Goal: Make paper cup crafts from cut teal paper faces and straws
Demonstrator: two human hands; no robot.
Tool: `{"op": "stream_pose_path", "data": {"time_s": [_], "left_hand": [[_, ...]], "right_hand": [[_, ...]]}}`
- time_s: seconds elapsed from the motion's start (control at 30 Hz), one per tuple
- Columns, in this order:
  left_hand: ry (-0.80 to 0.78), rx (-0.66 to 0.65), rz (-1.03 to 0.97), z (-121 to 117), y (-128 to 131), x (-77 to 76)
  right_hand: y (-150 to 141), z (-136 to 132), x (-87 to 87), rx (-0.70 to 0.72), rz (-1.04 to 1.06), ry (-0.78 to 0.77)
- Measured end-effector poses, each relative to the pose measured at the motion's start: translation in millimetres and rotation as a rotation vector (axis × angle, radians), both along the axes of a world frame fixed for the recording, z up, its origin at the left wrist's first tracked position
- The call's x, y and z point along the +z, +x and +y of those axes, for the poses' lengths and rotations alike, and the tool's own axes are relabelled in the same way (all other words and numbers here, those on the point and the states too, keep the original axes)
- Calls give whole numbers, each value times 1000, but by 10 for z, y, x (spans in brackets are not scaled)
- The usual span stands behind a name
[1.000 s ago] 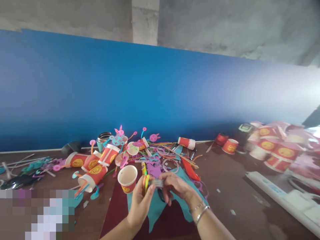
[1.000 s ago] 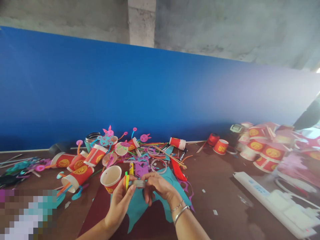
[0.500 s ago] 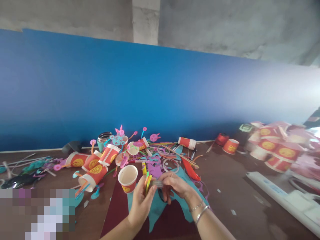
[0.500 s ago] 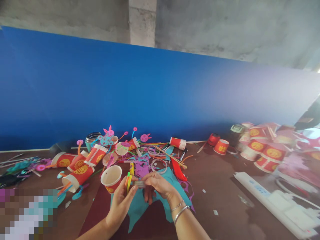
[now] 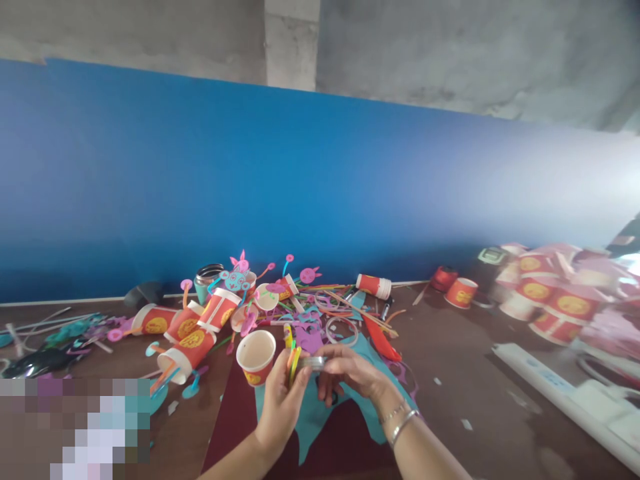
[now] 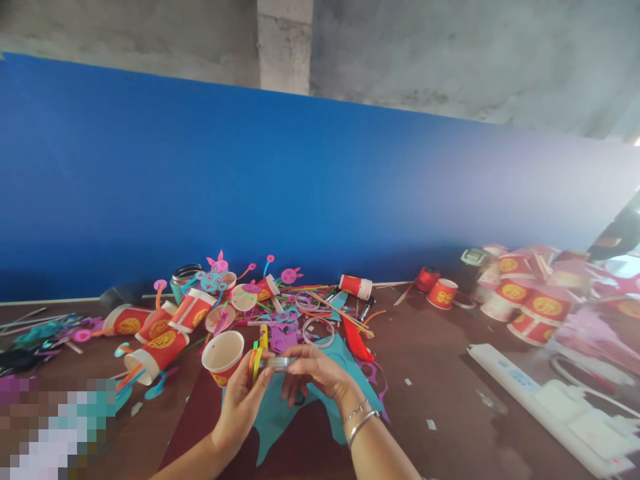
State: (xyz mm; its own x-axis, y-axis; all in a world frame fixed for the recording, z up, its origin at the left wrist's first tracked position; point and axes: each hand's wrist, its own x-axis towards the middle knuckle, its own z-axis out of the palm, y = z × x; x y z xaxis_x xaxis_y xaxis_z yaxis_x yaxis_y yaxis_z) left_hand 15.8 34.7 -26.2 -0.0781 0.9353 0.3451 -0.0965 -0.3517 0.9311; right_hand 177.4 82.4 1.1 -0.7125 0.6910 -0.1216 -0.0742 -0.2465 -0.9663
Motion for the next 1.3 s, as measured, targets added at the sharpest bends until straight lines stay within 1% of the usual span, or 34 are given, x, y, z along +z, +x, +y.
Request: {"op": "stream_pose_path", "data": {"time_s": [0.27,0.57,0.77,0.93,1.07,1.3], "left_hand": [[11,-29,17,-10,8,7],[13,-47,41,30,-5,-67],[9,-21,39,4,18,-27],[21,5,36,4,5,-20],[12,-4,34,5,0,-26],[-13,-25,6,-19,19,24]], "right_hand": [[-18,15,-55,-9,-12,8],[-14,27,-68,-9,-47,38],[-55,18,-65,-72,-87,37],[-12,0,-41,9,15,-44],[5,4,-41,5,10,-18],[-22,10,-29,-35,-67,18]]}}
